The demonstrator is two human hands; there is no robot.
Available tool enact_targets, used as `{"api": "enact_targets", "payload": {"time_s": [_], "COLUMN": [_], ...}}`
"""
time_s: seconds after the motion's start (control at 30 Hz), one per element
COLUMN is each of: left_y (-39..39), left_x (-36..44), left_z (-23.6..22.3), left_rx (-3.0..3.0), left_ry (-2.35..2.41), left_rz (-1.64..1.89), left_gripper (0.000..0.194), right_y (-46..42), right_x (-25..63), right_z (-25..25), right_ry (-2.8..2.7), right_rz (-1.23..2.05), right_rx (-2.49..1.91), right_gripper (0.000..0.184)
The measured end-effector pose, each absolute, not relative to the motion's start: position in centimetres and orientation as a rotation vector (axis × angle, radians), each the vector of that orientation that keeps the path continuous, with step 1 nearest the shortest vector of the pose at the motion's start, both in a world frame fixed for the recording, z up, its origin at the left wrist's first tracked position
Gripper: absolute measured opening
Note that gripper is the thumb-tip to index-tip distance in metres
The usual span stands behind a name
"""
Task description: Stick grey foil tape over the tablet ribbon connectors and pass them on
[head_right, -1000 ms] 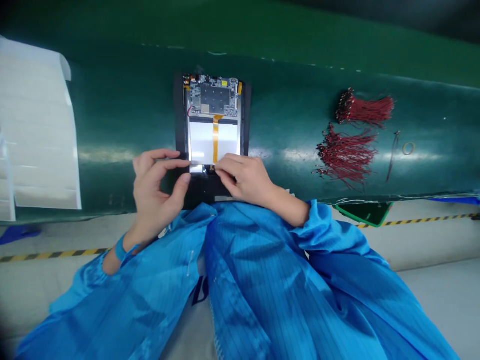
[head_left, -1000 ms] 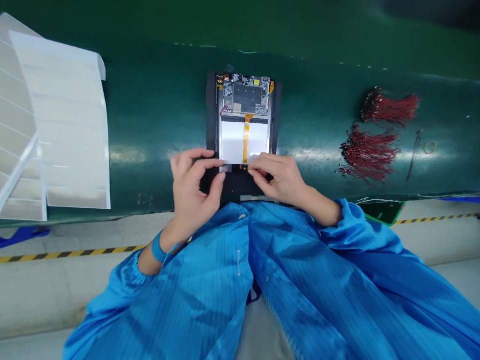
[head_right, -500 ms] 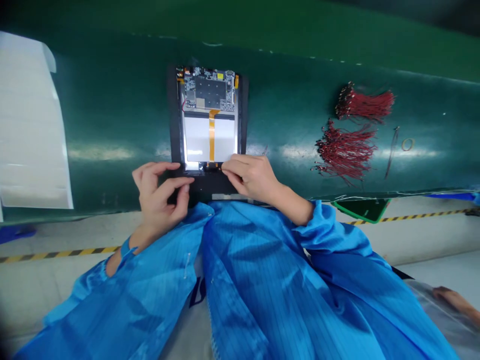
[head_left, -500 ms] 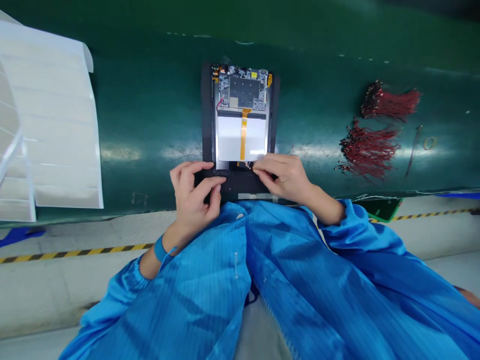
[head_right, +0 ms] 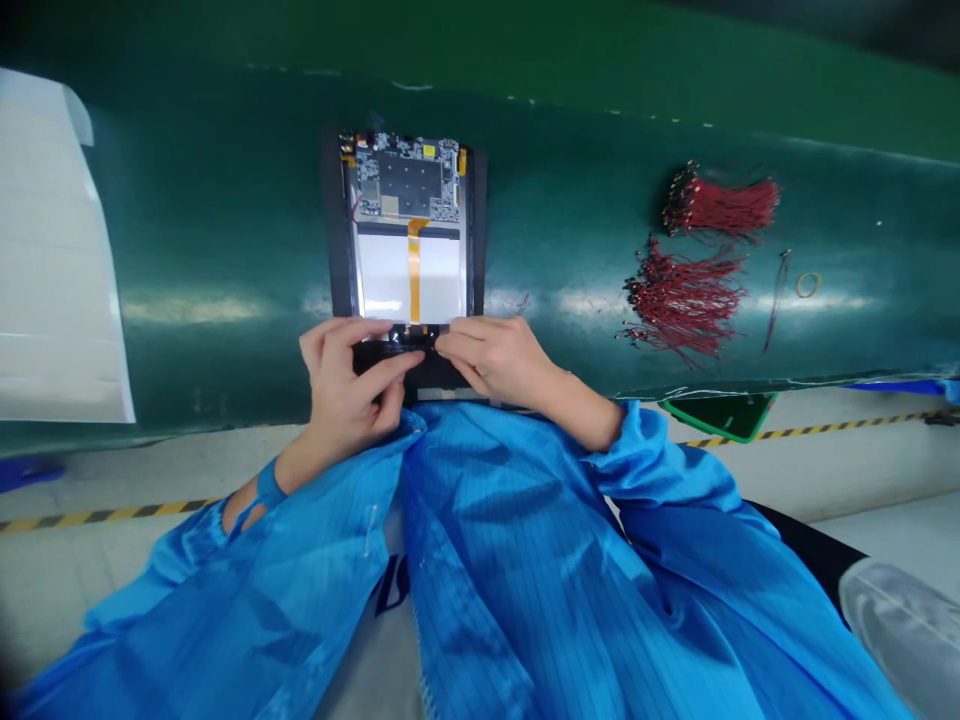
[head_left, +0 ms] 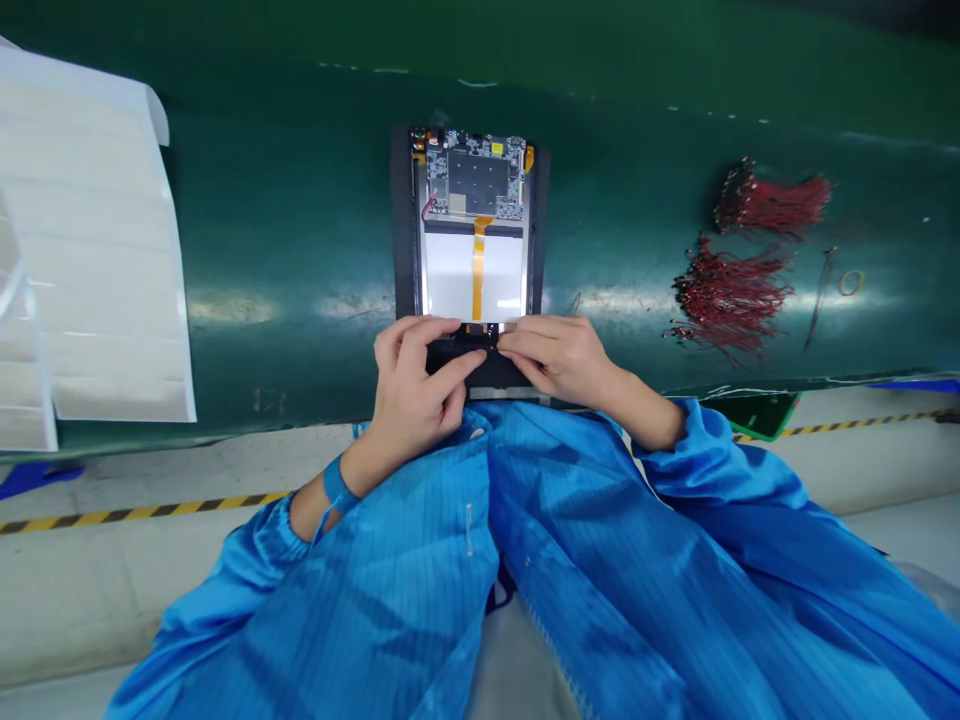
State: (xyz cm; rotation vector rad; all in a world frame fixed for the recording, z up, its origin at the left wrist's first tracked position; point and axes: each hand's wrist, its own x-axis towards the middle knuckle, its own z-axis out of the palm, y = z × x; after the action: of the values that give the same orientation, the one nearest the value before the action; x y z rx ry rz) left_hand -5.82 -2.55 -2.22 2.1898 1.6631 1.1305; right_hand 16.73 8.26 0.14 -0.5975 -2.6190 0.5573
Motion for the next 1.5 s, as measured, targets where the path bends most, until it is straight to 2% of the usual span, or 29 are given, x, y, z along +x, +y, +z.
{"api": "enact_targets", "payload": {"time_s": [0.37, 0.6, 0.77, 0.87, 0.93, 1.0, 1.07, 1.13, 1.2, 1.23, 1.27, 1.37, 1.4, 1.43, 1.5], "left_y": [-2.2, -1.8, -2.7, -2.1, -0.3, 2.6, 6.1, 9.5, 12.2, 13.1, 13.7, 13.8, 13.2, 12.3, 10.1], "left_x": [-5.0, -2.5, -1.5, -6.6, -13.4, -21.6, -29.2, -34.4, -36.6, -36.8, -36.5, -34.1, -33.0, -31.9, -29.3], "left_z": [-1.5, -0.3, 0.6, 0.7, 0.8, 0.8, 0.6, 0.3, 0.2, 0.4, 0.7, 2.6, 3.5, 4.5, 6.7], "left_rx": [2.445, 2.658, 2.583, 2.447, 2.297, 1.881, 1.395, 1.094, 0.951, 0.876, 0.798, 0.713, 0.755, 0.808, 0.901], "left_ry": [1.72, 1.758, 1.74, 1.836, 2.037, 2.38, 2.568, 2.518, 2.505, 2.536, 2.572, 2.511, 2.421, 2.314, 2.102], "left_rz": [1.015, 0.917, 0.821, 0.885, 0.929, 0.84, 0.778, 0.815, 0.881, 0.888, 0.877, 0.938, 1.001, 1.076, 1.19], "left_gripper": [0.041, 0.022, 0.024, 0.037, 0.05, 0.062, 0.086, 0.11, 0.118, 0.113, 0.099, 0.033, 0.02, 0.012, 0.009], "right_y": [8.7, 8.3, 8.0, 8.5, 9.0, 9.4, 9.6, 9.5, 9.2, 9.1, 9.0, 9.1, 9.3, 9.6, 10.1], "right_x": [16.9, 17.3, 18.0, 18.9, 19.5, 19.6, 19.0, 18.0, 16.6, 16.0, 15.3, 13.1, 12.1, 11.1, 8.7], "right_z": [0.2, -0.2, 0.5, 1.3, 1.7, 1.9, 2.3, 2.7, 3.1, 3.4, 3.6, 4.1, 4.3, 4.6, 5.1], "right_ry": [-2.628, -2.556, -2.513, -2.399, -2.339, -2.312, -2.303, -2.315, -2.33, -2.331, -2.327, -2.304, -2.294, -2.279, -2.233], "right_rz": [0.53, 0.607, 0.596, 0.492, 0.422, 0.404, 0.409, 0.41, 0.403, 0.402, 0.408, 0.46, 0.486, 0.515, 0.572], "right_rx": [-0.571, -0.704, -0.739, -0.802, -0.857, -0.888, -0.887, -0.841, -0.768, -0.733, -0.7, -0.62, -0.584, -0.55, -0.497], "right_gripper": [0.026, 0.02, 0.019, 0.02, 0.022, 0.021, 0.02, 0.019, 0.019, 0.019, 0.018, 0.016, 0.017, 0.019, 0.025]}}
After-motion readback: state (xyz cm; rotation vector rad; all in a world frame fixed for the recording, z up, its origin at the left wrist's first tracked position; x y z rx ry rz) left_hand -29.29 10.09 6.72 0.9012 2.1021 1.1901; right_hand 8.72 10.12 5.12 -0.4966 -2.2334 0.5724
